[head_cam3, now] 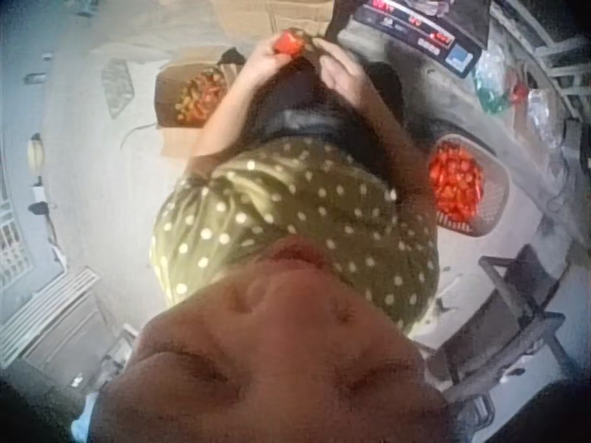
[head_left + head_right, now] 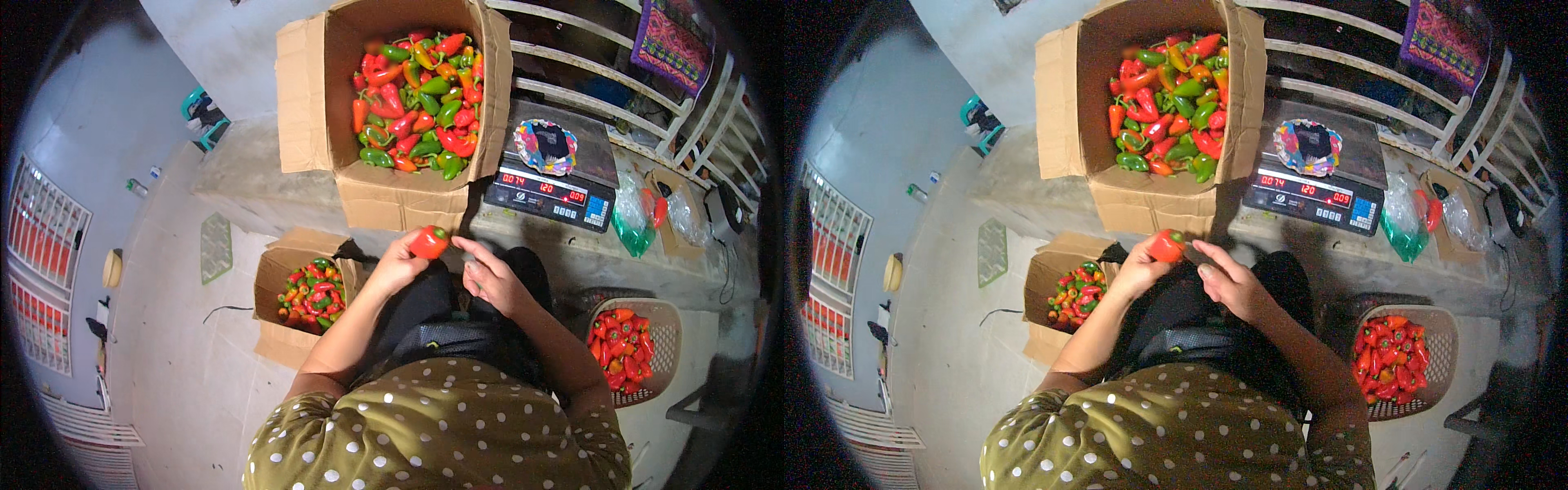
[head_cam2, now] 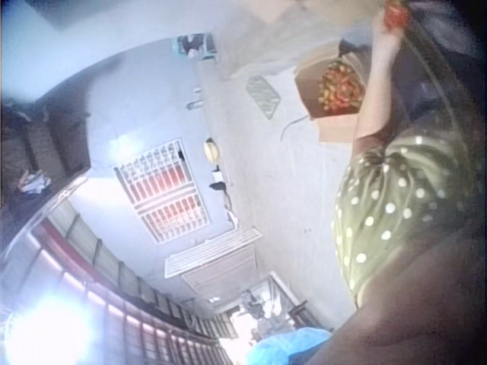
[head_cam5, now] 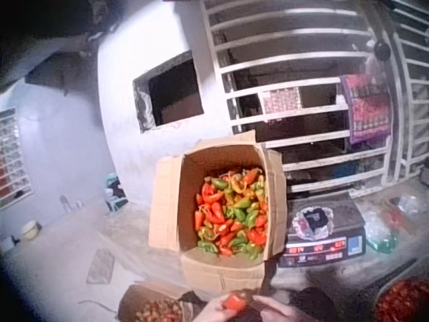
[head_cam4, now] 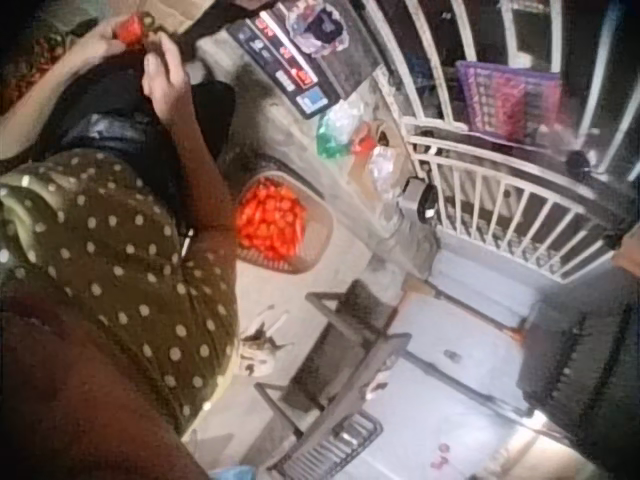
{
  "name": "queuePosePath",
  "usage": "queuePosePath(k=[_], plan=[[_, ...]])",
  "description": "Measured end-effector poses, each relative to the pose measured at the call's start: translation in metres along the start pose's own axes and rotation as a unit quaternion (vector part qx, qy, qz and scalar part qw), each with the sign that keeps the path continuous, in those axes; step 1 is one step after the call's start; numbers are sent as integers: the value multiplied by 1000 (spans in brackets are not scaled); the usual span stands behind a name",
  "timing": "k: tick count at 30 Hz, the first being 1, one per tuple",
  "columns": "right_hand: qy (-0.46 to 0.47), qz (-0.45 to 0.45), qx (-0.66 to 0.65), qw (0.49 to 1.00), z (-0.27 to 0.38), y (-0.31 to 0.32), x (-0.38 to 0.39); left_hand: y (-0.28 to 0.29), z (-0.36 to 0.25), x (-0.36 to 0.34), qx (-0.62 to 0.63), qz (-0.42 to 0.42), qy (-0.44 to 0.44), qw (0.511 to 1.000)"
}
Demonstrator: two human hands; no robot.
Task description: The person sits on the floor and sorts red and green peppers from a large cardboard box into a smaller box and a plastic basket. They pick peppers one by one, inspect them, and place them into the respective containers.
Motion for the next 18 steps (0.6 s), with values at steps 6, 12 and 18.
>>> queuePosePath(k=[6,12,18], plan=[[38,-20,123,991,-3,-7,-4,-18,-24,4,-257,44,-151,953],[133,-43,243,960,9,-15,2,-27,-17,13,-15,41,-34,998],[70,-70,312,945,3,-9,2,8,-29,24,-377,-35,-138,915]])
Point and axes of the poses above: each hand's wrist, its own x-axis away from the middle knuckle, its own y-axis out of the back of the hand, z = x × y, the point moved 7 cm from there along -x, towards the middle knuckle, and after that the axes turned 7 degrees about -y, right-handed, at the moved point
